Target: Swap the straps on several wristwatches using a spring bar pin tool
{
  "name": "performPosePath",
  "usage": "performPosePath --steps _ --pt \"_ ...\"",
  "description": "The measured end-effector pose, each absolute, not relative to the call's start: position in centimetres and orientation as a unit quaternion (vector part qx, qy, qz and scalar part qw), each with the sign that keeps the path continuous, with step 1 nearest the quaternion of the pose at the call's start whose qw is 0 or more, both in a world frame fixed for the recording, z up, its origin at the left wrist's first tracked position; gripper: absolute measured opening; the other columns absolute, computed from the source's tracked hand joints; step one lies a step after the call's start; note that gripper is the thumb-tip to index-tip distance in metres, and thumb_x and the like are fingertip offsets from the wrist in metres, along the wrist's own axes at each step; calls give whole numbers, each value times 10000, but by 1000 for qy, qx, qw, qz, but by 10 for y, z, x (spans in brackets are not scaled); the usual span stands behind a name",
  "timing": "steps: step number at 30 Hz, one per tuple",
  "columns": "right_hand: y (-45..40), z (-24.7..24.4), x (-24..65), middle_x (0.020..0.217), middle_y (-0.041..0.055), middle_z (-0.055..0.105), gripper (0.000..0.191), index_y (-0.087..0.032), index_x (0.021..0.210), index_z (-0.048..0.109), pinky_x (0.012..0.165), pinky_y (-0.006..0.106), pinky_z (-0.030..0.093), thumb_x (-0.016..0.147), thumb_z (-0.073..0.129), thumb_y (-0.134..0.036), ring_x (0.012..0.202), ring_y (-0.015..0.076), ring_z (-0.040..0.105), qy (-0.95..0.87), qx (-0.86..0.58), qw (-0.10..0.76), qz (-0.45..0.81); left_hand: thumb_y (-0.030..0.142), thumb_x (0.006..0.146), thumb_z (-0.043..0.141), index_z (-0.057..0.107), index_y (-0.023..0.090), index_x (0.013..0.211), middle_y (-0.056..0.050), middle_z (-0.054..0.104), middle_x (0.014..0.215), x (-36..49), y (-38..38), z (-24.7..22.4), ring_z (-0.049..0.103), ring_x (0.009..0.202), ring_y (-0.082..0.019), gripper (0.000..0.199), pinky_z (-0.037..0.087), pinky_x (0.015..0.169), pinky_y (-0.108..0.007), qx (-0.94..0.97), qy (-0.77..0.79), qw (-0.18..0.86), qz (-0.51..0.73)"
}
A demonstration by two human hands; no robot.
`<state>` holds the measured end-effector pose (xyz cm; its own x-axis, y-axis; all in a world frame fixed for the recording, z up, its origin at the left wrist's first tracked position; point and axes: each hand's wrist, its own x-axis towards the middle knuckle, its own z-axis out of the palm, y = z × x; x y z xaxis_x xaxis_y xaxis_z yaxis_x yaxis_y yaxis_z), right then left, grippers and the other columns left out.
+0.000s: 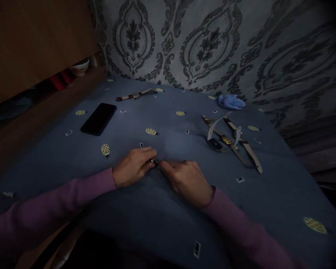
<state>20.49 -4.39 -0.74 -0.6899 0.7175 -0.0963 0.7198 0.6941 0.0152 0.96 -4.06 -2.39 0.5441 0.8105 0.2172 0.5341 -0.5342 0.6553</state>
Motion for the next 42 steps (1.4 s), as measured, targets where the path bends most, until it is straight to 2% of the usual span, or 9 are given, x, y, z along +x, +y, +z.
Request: performPosePath --steps 7,12,18,29,42 --pt "-46 -4 202 819 32 752 203 -208 1062 630 536 319 175 929 495 -133 616 154 633 911 406 70 -11 132 932 451 411 187 721 18 449 717 10 -43 -29 462 669 -132 222 373 639 -244 833 382 259 304" --pt "-48 -3 201 795 30 748 189 -209 1031 629 537 319 159 918 502 -126 602 154 629 908 414 71 -7 121 932 441 392 191 713 21 438 721 9 -46 -31 450 644 -124 235 357 620 -242 839 379 245 304" --pt "-46 -11 204 721 25 728 135 -190 944 618 531 313 163 932 492 -143 576 144 610 914 406 28 0 103 890 484 429 183 719 22 462 724 8 -40 -24 463 655 -124 197 380 637 -244 831 392 275 282" --pt "-48 -22 211 648 17 705 200 -180 882 632 534 276 206 968 454 -149 519 129 566 918 390 -73 18 70 821 578 449 164 667 40 471 699 10 -30 -12 473 659 -110 222 361 638 -238 798 437 339 240" --pt "-47 -28 208 594 9 662 223 -169 878 637 528 288 211 981 440 -197 489 121 550 909 409 -75 13 52 814 581 467 157 674 42 475 695 11 -31 -13 464 658 -106 209 354 643 -237 781 444 361 252"
